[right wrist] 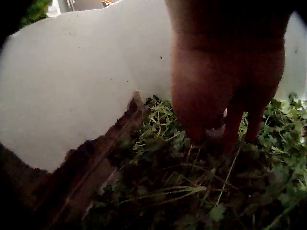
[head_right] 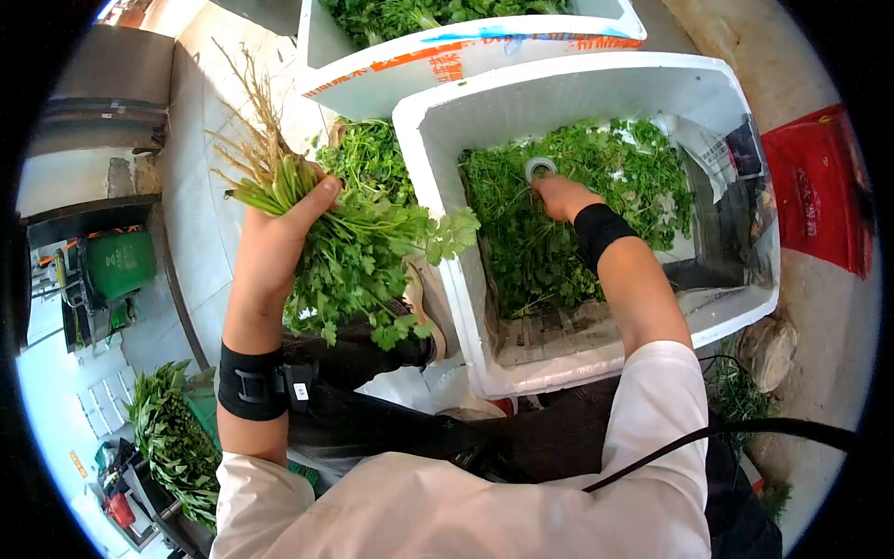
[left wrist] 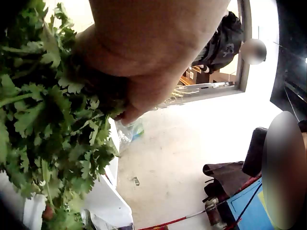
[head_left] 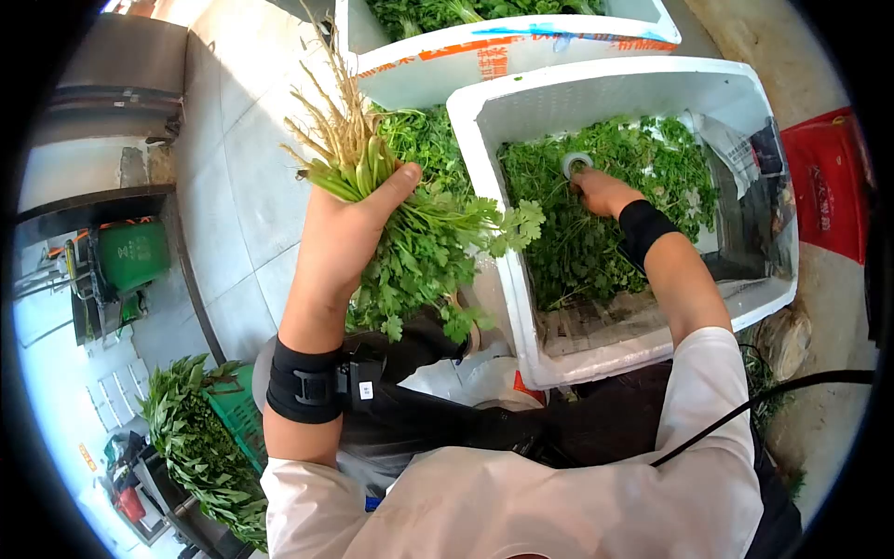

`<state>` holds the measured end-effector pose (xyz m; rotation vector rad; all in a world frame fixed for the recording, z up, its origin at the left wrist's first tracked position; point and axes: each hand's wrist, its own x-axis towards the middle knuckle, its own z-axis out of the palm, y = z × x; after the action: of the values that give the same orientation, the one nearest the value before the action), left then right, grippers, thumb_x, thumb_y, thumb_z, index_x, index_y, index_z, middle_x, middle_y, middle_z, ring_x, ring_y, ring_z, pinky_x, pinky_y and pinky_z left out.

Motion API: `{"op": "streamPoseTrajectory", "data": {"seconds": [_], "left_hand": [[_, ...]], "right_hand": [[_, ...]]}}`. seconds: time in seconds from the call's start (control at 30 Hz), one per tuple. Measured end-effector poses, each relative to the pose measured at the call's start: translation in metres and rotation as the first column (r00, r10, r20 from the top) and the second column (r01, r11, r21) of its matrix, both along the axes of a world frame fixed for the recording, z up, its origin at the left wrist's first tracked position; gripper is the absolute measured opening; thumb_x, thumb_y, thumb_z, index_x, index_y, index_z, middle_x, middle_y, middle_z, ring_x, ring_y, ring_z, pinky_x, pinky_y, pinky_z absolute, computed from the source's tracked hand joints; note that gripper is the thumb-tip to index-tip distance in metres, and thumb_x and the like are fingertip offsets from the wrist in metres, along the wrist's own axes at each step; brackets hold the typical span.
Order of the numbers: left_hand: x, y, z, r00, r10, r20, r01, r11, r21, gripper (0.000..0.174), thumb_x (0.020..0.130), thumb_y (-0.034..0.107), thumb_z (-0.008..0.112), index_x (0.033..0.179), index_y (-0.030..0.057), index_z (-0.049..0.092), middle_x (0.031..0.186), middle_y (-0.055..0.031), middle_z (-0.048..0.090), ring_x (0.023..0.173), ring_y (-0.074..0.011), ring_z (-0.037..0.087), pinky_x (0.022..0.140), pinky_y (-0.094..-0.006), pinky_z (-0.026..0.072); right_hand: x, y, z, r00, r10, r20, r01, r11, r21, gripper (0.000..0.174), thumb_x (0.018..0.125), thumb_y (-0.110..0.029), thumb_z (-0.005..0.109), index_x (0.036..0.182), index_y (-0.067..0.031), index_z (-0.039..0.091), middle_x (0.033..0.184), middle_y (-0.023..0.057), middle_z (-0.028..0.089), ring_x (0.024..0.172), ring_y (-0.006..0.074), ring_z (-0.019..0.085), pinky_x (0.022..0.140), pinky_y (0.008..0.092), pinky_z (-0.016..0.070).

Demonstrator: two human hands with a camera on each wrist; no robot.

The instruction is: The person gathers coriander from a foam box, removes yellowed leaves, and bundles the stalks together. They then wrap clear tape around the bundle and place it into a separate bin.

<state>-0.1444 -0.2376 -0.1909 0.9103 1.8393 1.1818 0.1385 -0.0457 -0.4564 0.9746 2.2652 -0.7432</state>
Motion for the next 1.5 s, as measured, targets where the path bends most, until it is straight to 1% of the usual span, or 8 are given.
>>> {"op": "streamPoseTrajectory", "data": {"seconds": [0.33, 0.4, 0.57, 0.7, 0.93, 1.07, 1.37, 1.5], "left_hand": [[0.024, -0.010, 0.013, 0.990, -0.134, -0.045, 0.130, 0.988, -0.086, 0.018, 0.091, 0.006, 0.074, 0.104, 0.0029, 0.063, 0.094, 0.0017, 0.061, 0.088, -0.0102, 0.056, 0.080, -0.0269, 0.0464], [0.027, -0.012, 0.016, 0.987, -0.144, -0.071, 0.137, 0.986, -0.096, 0.017, 0.091, 0.006, 0.074, 0.104, 0.0028, 0.063, 0.094, 0.0019, 0.061, 0.088, -0.0100, 0.056, 0.080, -0.0267, 0.0463], [0.024, -0.015, 0.018, 0.987, -0.145, -0.065, 0.141, 0.988, -0.055, 0.019, 0.090, 0.004, 0.075, 0.105, 0.0025, 0.062, 0.095, 0.0023, 0.060, 0.088, -0.0095, 0.055, 0.079, -0.0263, 0.0459], [0.026, -0.015, 0.020, 0.989, -0.143, -0.036, 0.140, 0.988, -0.060, 0.018, 0.090, 0.003, 0.074, 0.104, 0.0024, 0.062, 0.094, 0.0024, 0.060, 0.088, -0.0091, 0.055, 0.079, -0.0262, 0.0458], [0.039, -0.011, 0.031, 0.974, -0.224, -0.040, 0.223, 0.974, -0.034, 0.019, 0.089, 0.004, 0.075, 0.103, 0.0022, 0.062, 0.094, 0.0010, 0.061, 0.089, -0.0102, 0.056, 0.079, -0.0272, 0.0474], [0.052, -0.007, 0.039, 0.965, -0.262, 0.004, 0.262, 0.965, -0.014, 0.022, 0.089, 0.004, 0.076, 0.105, 0.0023, 0.061, 0.096, 0.0003, 0.062, 0.089, -0.0108, 0.057, 0.079, -0.0285, 0.0486], [0.101, 0.022, 0.046, 0.885, -0.440, 0.148, 0.420, 0.895, 0.150, 0.026, 0.090, 0.010, 0.077, 0.112, 0.0018, 0.066, 0.104, -0.0020, 0.069, 0.096, -0.0115, 0.062, 0.084, -0.0291, 0.0506], [0.127, 0.034, 0.046, 0.854, -0.476, 0.209, 0.435, 0.875, 0.214, 0.034, 0.092, 0.010, 0.075, 0.122, 0.0011, 0.063, 0.113, -0.0038, 0.069, 0.101, -0.0126, 0.063, 0.088, -0.0295, 0.0515]], "right_hand": [[0.007, 0.009, -0.033, 0.979, -0.039, 0.202, 0.025, 0.997, 0.073, 0.042, 0.093, -0.002, 0.057, 0.134, -0.0095, 0.061, 0.146, 0.0113, 0.051, 0.122, 0.0356, 0.059, 0.100, 0.0469, 0.0523], [0.009, 0.010, -0.025, 0.993, 0.006, 0.120, -0.025, 0.987, 0.157, 0.033, 0.091, -0.001, 0.061, 0.124, 0.0017, 0.063, 0.128, 0.0207, 0.064, 0.112, 0.0375, 0.065, 0.089, 0.0455, 0.0563], [0.023, 0.019, -0.016, 0.969, 0.078, -0.233, -0.033, 0.981, 0.190, 0.037, 0.090, -0.002, 0.064, 0.126, -0.0083, 0.062, 0.122, 0.0202, 0.064, 0.108, 0.0375, 0.066, 0.088, 0.0472, 0.0551], [0.029, 0.021, -0.021, 0.763, -0.367, -0.532, 0.314, 0.930, -0.191, 0.043, 0.082, 0.001, 0.076, 0.118, -0.0056, 0.054, 0.109, 0.0156, 0.066, 0.092, 0.0279, 0.066, 0.081, 0.0409, 0.0525], [0.024, 0.015, 0.047, 0.650, -0.634, -0.419, 0.416, 0.759, -0.501, 0.062, 0.093, -0.025, 0.075, 0.141, -0.0038, 0.042, 0.099, 0.0135, 0.069, 0.094, 0.0228, 0.064, 0.086, 0.0394, 0.0497], [0.031, 0.008, 0.091, 0.582, -0.723, -0.372, 0.371, 0.643, -0.670, 0.049, 0.098, -0.013, 0.068, 0.143, -0.0086, 0.049, 0.110, 0.0065, 0.069, 0.101, 0.0147, 0.063, 0.087, 0.0325, 0.0494], [0.067, -0.065, 0.276, 0.329, -0.696, -0.638, 0.186, 0.710, -0.679, 0.074, 0.084, 0.006, 0.074, 0.150, -0.0055, 0.044, 0.108, 0.0020, 0.054, 0.111, 0.0139, 0.056, 0.104, 0.0357, 0.0512], [0.093, -0.098, 0.324, 0.295, -0.492, -0.819, 0.189, 0.870, -0.455, 0.074, 0.082, 0.006, 0.076, 0.150, -0.0055, 0.047, 0.110, 0.0019, 0.053, 0.111, 0.0140, 0.055, 0.108, 0.0379, 0.0462]]}}
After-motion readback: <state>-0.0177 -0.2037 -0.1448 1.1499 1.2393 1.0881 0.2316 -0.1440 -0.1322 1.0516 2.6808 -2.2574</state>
